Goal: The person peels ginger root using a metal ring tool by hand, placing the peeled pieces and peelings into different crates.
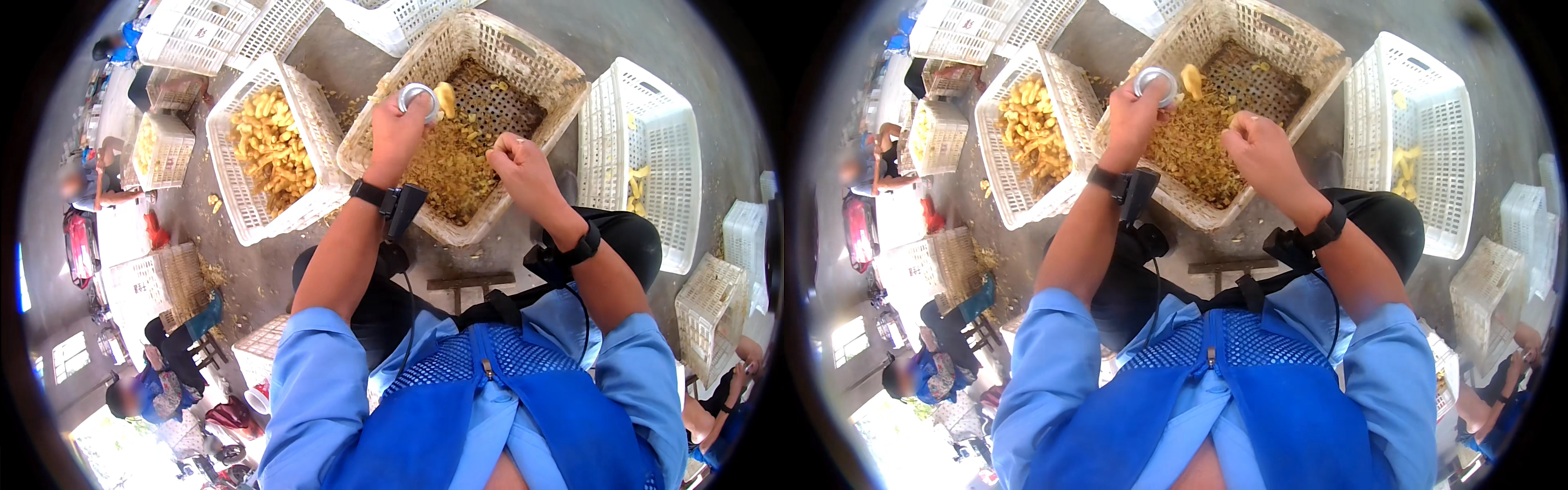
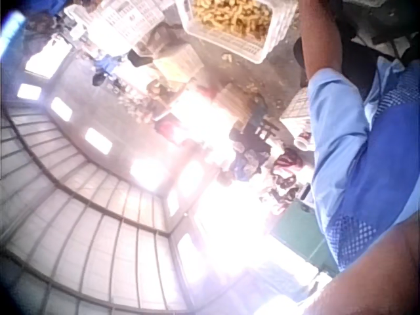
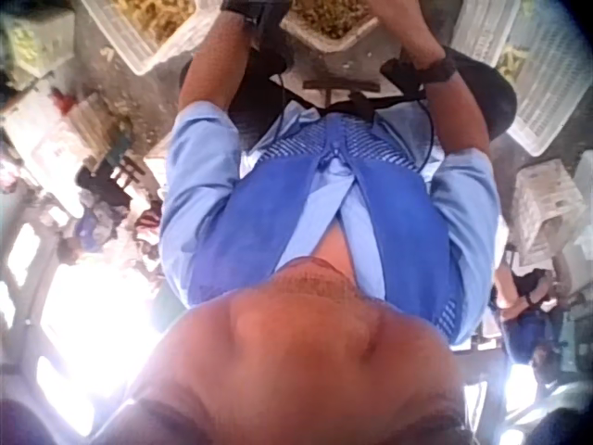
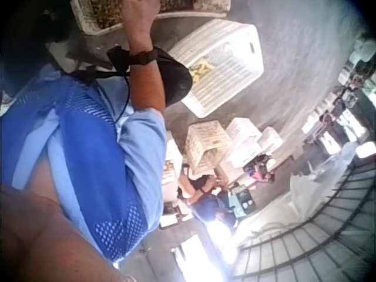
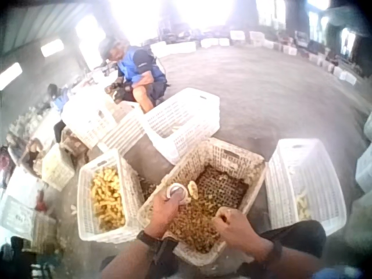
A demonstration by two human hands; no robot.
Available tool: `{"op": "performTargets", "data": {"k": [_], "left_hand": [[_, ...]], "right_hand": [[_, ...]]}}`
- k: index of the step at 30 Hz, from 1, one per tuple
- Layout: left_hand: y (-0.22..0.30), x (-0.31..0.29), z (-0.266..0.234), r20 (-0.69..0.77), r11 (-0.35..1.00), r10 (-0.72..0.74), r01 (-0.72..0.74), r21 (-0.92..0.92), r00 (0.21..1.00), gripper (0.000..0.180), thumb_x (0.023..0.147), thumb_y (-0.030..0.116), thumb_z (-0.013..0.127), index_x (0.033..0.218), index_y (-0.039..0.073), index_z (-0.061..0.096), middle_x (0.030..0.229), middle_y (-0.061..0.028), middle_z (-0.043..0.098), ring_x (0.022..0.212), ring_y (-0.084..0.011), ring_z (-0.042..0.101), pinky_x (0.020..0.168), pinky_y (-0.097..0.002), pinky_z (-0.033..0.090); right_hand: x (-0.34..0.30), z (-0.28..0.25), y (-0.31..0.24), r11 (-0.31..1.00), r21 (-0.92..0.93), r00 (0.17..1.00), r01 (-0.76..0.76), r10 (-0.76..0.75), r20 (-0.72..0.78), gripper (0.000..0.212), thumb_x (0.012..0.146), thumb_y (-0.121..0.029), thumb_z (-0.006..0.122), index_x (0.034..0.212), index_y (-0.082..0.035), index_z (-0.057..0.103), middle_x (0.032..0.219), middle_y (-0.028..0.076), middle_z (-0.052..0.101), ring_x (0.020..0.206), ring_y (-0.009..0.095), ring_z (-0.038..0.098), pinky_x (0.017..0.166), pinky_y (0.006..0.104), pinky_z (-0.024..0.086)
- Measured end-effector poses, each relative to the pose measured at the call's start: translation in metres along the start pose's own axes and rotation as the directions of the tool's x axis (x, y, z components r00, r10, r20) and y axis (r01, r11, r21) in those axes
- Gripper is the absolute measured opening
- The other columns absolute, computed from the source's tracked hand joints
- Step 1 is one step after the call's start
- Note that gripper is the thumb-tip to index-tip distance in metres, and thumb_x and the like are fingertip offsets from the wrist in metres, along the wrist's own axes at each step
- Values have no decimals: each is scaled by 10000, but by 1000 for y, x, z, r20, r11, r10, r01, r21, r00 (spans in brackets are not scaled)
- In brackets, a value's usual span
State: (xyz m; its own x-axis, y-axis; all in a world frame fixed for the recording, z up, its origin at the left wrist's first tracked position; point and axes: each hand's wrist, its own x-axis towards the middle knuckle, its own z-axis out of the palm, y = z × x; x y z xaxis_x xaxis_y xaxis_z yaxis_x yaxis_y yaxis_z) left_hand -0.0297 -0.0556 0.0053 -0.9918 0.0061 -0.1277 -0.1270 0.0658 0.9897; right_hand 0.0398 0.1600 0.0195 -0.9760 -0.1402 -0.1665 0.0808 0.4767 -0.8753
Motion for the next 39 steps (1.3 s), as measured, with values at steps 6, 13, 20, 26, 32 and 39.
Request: {"op": "performTargets", "data": {"k": [6, 13, 20, 26, 32, 39], "left_hand": [[9, -4, -1, -99, 998, 3, -9, -60, 995, 299, 959, 225, 656, 1085, -46, 662, 880, -103, 716, 674, -143, 697, 538, -244, 534], [66, -31, -29, -150, 973, 39, -72, -218, 988, 298, 974, 252, 639, 1073, -29, 656, 874, -125, 720, 699, -184, 709, 606, -279, 573], [82, -55, -73, -212, 915, -5, -81, -396, 977, 243, 1000, 220, 604, 1062, -12, 644, 845, -139, 715, 666, -184, 690, 600, -292, 574], [79, -57, -85, -211, 905, -105, 6, -425, 972, 286, 1006, 262, 603, 1036, -21, 633, 825, -128, 703, 627, -173, 652, 601, -307, 538], [80, -48, -94, -241, 908, -214, 102, -406, 947, 287, 1011, 250, 573, 1003, -36, 598, 787, -137, 650, 646, -187, 626, 616, -327, 524], [73, -47, -103, -183, 897, -278, 187, -400, 943, 367, 972, 338, 637, 950, -26, 590, 776, -171, 646, 642, -216, 635, 599, -332, 527]], "right_hand": [[1, 5, 9, 998, 23, 991, -52, 48, 125, 231, 859, -211, 629, 845, 19, 622, 752, 126, 623, 705, 206, 596, 663, 358, 473], [28, -25, 7, 993, 94, 995, -71, 64, 70, 227, 869, -217, 658, 901, 8, 656, 799, 84, 662, 724, 153, 618, 679, 308, 499], [123, -5, 9, 961, 127, 966, -246, 232, 110, 220, 899, -231, 635, 955, -19, 624, 707, 35, 616, 600, 111, 552, 541, 290, 450], [194, 59, 77, 846, -250, 775, -471, 532, 340, 153, 969, -198, 570, 1006, -51, 594, 710, 34, 550, 555, 138, 455, 518, 320, 389], [231, 120, 137, 818, -516, 810, -256, 472, 348, 399, 906, -152, 518, 1264, -15, 629, 1135, 290, 631, 874, 370, 664, 716, 437, 524], [269, 162, 164, 720, -681, 787, -131, 494, 371, 721, 905, -155, 526, 1581, -140, 276, 1612, 285, 128, 977, 395, 677, 691, 427, 565]]}}
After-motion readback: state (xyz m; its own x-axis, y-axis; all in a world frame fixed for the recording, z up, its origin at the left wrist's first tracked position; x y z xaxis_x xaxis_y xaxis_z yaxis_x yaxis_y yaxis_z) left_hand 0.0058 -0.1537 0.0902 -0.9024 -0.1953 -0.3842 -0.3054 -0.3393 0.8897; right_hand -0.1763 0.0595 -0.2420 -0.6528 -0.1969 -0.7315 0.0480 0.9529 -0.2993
